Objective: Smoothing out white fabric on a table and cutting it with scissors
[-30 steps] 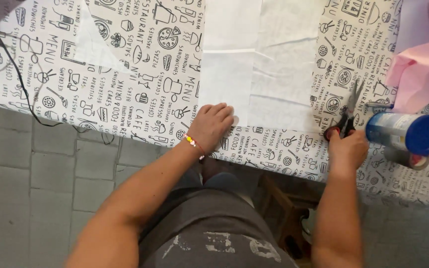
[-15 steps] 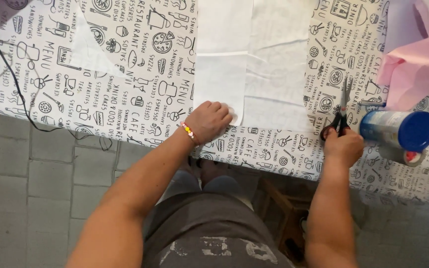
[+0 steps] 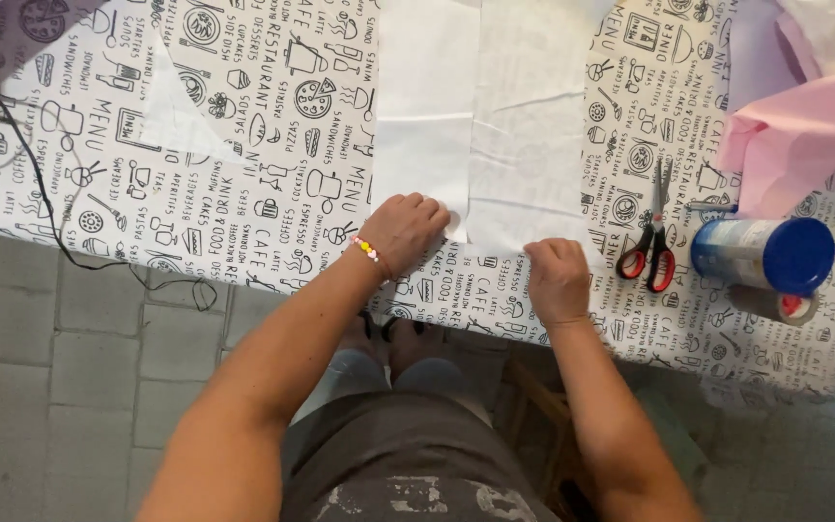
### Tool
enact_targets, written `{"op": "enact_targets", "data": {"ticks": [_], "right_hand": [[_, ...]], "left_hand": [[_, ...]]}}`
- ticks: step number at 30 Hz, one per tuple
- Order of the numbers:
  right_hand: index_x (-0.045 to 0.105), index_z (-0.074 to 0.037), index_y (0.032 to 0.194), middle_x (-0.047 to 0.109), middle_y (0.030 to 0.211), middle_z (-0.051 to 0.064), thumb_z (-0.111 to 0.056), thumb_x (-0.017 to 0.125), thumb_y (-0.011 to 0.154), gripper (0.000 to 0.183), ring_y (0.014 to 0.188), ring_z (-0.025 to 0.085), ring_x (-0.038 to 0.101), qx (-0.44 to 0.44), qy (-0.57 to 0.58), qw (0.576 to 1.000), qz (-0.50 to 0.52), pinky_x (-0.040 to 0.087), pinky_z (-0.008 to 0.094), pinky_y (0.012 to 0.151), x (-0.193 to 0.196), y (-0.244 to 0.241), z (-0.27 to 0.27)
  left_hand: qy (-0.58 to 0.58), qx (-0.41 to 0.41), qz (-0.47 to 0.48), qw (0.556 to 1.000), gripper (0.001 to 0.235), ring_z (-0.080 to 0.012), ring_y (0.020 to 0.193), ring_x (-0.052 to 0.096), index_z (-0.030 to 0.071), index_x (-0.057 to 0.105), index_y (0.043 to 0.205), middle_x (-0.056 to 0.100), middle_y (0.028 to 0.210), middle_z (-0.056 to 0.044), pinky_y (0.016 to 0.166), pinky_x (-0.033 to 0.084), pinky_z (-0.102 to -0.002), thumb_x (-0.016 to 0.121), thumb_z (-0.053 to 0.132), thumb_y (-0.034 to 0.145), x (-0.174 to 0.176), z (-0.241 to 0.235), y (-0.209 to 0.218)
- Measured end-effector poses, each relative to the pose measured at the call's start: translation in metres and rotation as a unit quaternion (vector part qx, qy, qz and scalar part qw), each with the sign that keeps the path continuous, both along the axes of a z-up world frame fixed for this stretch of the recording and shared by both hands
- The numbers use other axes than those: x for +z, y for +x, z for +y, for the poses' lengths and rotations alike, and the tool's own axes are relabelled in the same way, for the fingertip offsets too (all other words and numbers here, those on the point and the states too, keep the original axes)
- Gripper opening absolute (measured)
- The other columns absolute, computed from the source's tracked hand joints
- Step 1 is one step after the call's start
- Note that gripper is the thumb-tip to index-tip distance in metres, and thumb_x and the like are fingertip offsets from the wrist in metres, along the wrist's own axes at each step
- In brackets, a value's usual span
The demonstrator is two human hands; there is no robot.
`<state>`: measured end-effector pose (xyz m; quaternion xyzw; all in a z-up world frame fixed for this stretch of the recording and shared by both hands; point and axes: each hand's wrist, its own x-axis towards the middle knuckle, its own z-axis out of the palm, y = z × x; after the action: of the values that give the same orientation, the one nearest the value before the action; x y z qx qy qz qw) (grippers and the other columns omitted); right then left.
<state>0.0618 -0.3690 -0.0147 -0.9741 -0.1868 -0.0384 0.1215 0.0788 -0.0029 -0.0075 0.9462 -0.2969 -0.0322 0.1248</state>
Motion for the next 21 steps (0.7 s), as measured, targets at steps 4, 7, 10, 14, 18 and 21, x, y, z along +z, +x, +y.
{"op": "enact_targets", "data": {"ticks": [4, 7, 10, 14, 18, 21], "right_hand": [[0.086, -0.017, 0.114, 0.075, 0.1, 0.003, -0.021, 0.078, 0.122, 0.011, 0.1, 0.02, 0.078, -0.004, -0.054, 0.998, 0.016, 0.066, 0.034, 0.096, 0.019, -0.011, 0.003], [0.086, -0.018, 0.115, 0.077, 0.102, 0.004, -0.02, 0.075, 0.122, 0.013, 0.1, 0.022, 0.078, 0.008, -0.068, 0.997, 0.042, 0.066, 0.037, 0.098, 0.029, -0.037, -0.011], [0.086, -0.02, 0.114, 0.079, 0.104, 0.006, -0.019, 0.071, 0.121, 0.016, 0.101, 0.025, 0.079, 0.032, -0.055, 0.995, 0.078, 0.066, 0.04, 0.097, 0.043, -0.078, -0.02], [0.08, -0.022, 0.106, 0.076, 0.098, 0.007, -0.016, 0.071, 0.112, 0.013, 0.097, 0.034, 0.079, 0.091, -0.037, 0.992, 0.084, 0.066, 0.046, 0.087, 0.063, -0.134, -0.023], [0.076, -0.008, 0.107, 0.068, 0.097, 0.009, 0.005, 0.074, 0.102, 0.014, 0.089, 0.035, 0.063, 0.095, 0.011, 0.985, 0.143, 0.052, 0.049, 0.078, 0.062, -0.17, -0.023], [0.078, -0.013, 0.107, 0.071, 0.098, 0.01, 0.002, 0.063, 0.099, 0.022, 0.1, 0.04, 0.067, 0.086, -0.027, 0.968, 0.236, 0.057, 0.053, 0.082, 0.038, -0.188, -0.037]], "left_hand": [[-0.009, -0.006, 0.041, 0.999, 0.037, -0.029, 0.117, 0.078, 0.016, 0.071, 0.137, 0.076, 0.122, -0.01, 0.108, 0.064, -0.042, 0.09, 0.029, 0.108, 0.007, -0.003, -0.011], [0.001, -0.024, 0.08, 0.997, 0.035, -0.0279, 0.116, 0.078, 0.016, 0.072, 0.137, 0.078, 0.122, -0.008, 0.108, 0.064, -0.041, 0.088, 0.031, 0.11, 0.02, -0.005, -0.037], [-0.027, -0.045, 0.062, 0.997, 0.024, -0.0274, 0.109, 0.077, 0.015, 0.073, 0.13, 0.077, 0.115, -0.007, 0.103, 0.065, -0.041, 0.081, 0.032, 0.115, 0.006, -0.008, -0.075], [-0.115, -0.068, -0.037, 0.99, 0.018, -0.0303, 0.098, 0.076, 0.015, 0.072, 0.112, 0.074, 0.101, -0.008, 0.09, 0.064, -0.044, 0.067, 0.032, 0.117, -0.017, -0.015, -0.134], [-0.085, -0.127, 0.05, 0.987, 0.015, -0.0321, 0.104, 0.071, 0.015, 0.072, 0.124, 0.077, 0.127, -0.011, 0.09, 0.059, -0.049, 0.064, 0.021, 0.112, -0.001, -0.02, -0.176], [-0.076, -0.17, 0.105, 0.977, 0.016, -0.0331, 0.099, 0.069, 0.012, 0.075, 0.125, 0.077, 0.113, -0.011, 0.083, 0.06, -0.05, 0.066, 0.022, 0.117, -0.013, -0.029, -0.205]]}}
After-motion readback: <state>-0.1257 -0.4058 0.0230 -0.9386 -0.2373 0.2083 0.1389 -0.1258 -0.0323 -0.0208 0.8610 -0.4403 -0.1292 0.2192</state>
